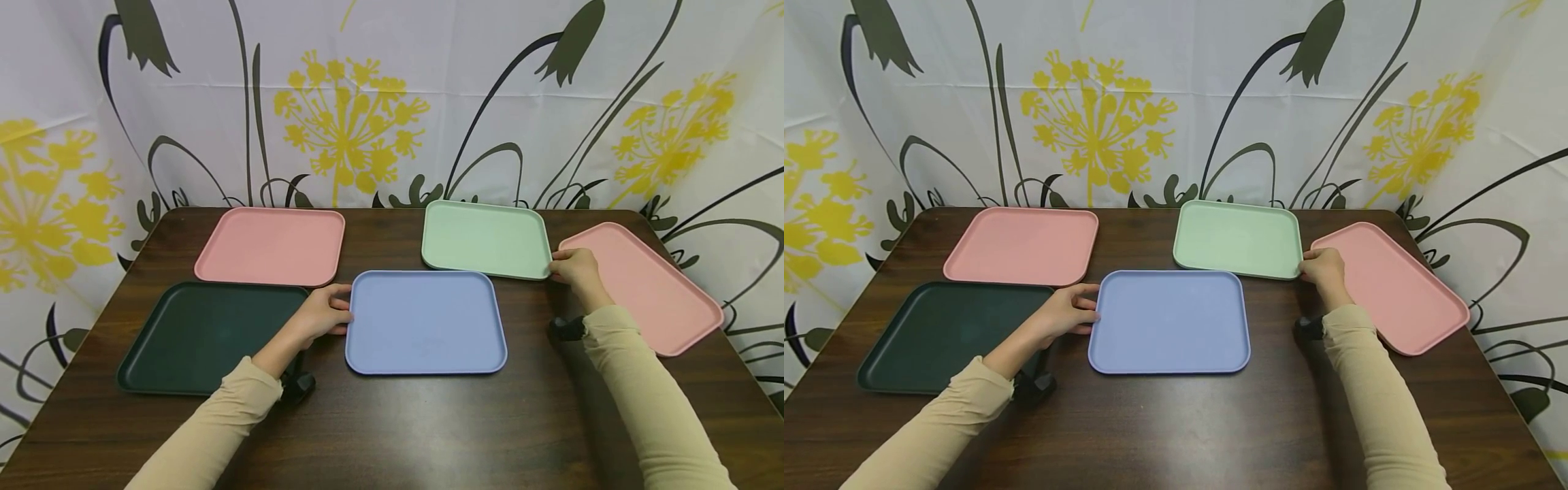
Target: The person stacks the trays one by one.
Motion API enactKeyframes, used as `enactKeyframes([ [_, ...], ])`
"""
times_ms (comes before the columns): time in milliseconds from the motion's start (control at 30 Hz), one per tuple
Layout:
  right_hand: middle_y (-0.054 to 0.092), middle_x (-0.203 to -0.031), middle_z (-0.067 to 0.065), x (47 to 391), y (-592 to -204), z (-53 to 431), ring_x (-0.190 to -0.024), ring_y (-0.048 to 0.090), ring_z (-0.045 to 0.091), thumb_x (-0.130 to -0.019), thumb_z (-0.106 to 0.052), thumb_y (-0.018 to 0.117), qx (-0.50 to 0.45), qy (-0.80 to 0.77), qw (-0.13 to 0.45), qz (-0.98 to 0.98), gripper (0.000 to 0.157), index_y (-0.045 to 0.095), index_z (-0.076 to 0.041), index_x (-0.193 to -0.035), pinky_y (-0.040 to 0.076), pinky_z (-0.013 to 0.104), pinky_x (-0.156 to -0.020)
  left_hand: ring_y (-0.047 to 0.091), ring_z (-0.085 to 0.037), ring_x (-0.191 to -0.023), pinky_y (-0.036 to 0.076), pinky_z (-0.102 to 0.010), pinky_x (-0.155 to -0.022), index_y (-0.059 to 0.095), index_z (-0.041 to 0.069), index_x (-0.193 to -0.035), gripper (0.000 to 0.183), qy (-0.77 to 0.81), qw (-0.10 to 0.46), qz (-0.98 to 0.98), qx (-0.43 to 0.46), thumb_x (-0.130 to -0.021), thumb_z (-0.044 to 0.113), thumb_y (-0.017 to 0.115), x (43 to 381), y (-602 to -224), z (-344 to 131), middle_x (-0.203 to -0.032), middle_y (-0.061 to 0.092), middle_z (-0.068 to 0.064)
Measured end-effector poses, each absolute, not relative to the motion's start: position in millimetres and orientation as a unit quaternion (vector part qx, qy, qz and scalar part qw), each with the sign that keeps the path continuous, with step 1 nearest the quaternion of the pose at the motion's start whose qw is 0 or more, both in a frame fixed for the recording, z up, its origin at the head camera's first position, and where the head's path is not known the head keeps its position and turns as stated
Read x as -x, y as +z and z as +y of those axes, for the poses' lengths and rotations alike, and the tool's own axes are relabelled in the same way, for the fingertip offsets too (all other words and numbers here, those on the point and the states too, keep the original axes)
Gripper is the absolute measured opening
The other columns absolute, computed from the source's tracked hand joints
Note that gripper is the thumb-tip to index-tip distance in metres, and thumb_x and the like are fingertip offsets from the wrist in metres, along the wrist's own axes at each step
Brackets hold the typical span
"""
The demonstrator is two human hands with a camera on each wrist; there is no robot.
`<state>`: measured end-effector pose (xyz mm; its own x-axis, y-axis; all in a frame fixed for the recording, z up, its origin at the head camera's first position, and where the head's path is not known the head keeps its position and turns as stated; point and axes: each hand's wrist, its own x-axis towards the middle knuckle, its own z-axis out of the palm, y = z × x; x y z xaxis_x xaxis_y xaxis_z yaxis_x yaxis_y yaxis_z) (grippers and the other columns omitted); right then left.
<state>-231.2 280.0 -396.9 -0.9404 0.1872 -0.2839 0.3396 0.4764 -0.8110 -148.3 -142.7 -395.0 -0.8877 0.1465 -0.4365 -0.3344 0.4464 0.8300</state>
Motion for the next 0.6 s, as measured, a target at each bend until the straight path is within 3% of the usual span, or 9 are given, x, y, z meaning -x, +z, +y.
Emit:
enactKeyframes([
  [233,0.053,-0.077,-0.003,232.6,-393.5,280.9,-0.058,0.054,-0.006,-0.083,0.007,0.051,-0.16,-0.515,0.084,0.838,0.048,0.044,0.022,-0.128,0.056,0.012,-0.059,0.064,-0.02,-0.09,0.061,-0.034,-0.077,0.032,-0.002,-0.146,0.06,0.523,0.229,0.819,0.056,-0.09,-0.003,0.056,147.8,-394.2,-142.7,-0.12,0.054,-0.028],
  [433,0.053,-0.083,-0.002,230.1,-389.1,282.7,-0.059,0.055,-0.006,-0.084,0.005,0.051,-0.151,-0.526,0.08,0.833,0.05,0.043,0.02,-0.131,0.055,0.011,-0.06,0.063,-0.021,-0.09,0.061,-0.035,-0.077,0.032,-0.002,-0.146,0.06,0.522,0.229,0.82,0.057,-0.09,-0.002,0.055,147.7,-393.9,-142.5,-0.121,0.054,-0.029],
  [600,0.052,-0.077,-0.013,227.9,-384.3,284.5,-0.064,0.055,-0.007,-0.084,0.002,0.05,-0.134,-0.557,0.082,0.815,0.05,0.04,0.02,-0.13,0.054,0.01,-0.063,0.063,-0.021,-0.09,0.061,-0.035,-0.076,0.033,-0.002,-0.145,0.06,0.521,0.226,0.821,0.058,-0.089,-0.003,0.056,147.6,-393.8,-142.2,-0.12,0.054,-0.029],
])
